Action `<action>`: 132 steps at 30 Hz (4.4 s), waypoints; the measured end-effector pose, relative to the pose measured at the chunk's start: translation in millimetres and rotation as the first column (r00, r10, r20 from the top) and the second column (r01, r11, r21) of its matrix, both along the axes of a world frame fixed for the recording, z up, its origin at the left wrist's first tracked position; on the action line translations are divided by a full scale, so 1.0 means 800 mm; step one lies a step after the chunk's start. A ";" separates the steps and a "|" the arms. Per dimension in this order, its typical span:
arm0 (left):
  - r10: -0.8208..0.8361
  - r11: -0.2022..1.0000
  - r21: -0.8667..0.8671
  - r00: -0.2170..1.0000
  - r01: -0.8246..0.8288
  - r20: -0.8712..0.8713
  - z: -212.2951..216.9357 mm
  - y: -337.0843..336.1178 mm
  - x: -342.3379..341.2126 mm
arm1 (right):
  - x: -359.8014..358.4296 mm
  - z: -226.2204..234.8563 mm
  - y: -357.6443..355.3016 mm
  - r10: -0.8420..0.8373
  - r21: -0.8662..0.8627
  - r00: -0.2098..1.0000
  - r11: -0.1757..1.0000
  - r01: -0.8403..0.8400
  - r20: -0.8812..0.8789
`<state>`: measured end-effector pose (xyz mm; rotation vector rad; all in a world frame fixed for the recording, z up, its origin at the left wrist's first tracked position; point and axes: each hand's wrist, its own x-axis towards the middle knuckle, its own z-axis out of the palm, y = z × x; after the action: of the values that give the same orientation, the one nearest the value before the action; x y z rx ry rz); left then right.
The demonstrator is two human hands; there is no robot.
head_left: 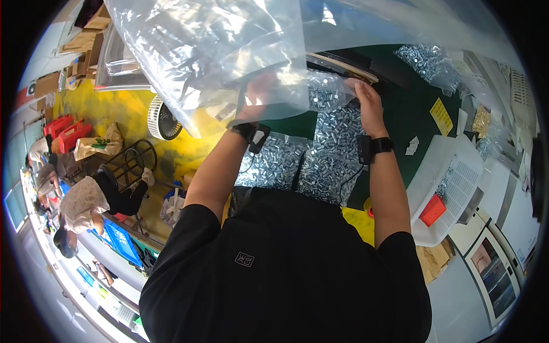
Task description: Packaging small metal hardware components into plastic bags and sealing them with a heat sealer.
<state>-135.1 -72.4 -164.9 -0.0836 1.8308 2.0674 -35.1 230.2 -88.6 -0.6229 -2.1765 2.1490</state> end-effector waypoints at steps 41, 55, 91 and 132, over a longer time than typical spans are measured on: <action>-0.253 0.725 -0.652 0.796 -0.220 -0.550 0.021 0.054 -0.050 | -0.010 -0.044 -0.002 -0.062 0.735 0.934 0.601 0.316 -0.351; -0.157 0.663 -0.684 0.838 -0.302 -0.523 0.034 0.095 -0.062 | -0.052 -0.056 0.022 -0.055 0.889 0.914 0.216 0.403 -0.401; 0.098 0.787 -0.566 0.954 -0.248 -0.282 0.034 0.066 -0.083 | -0.061 -0.051 0.102 0.227 0.745 0.892 0.647 0.163 -0.392; -0.716 0.163 -0.959 0.642 -0.230 -0.276 0.120 0.258 -0.125 | 0.186 -0.091 0.027 -0.015 0.718 0.992 0.689 0.104 -0.129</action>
<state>-234.8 133.8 -68.8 0.8312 3.0391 0.1844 113.8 251.7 -161.2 -0.4678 -2.5957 1.0579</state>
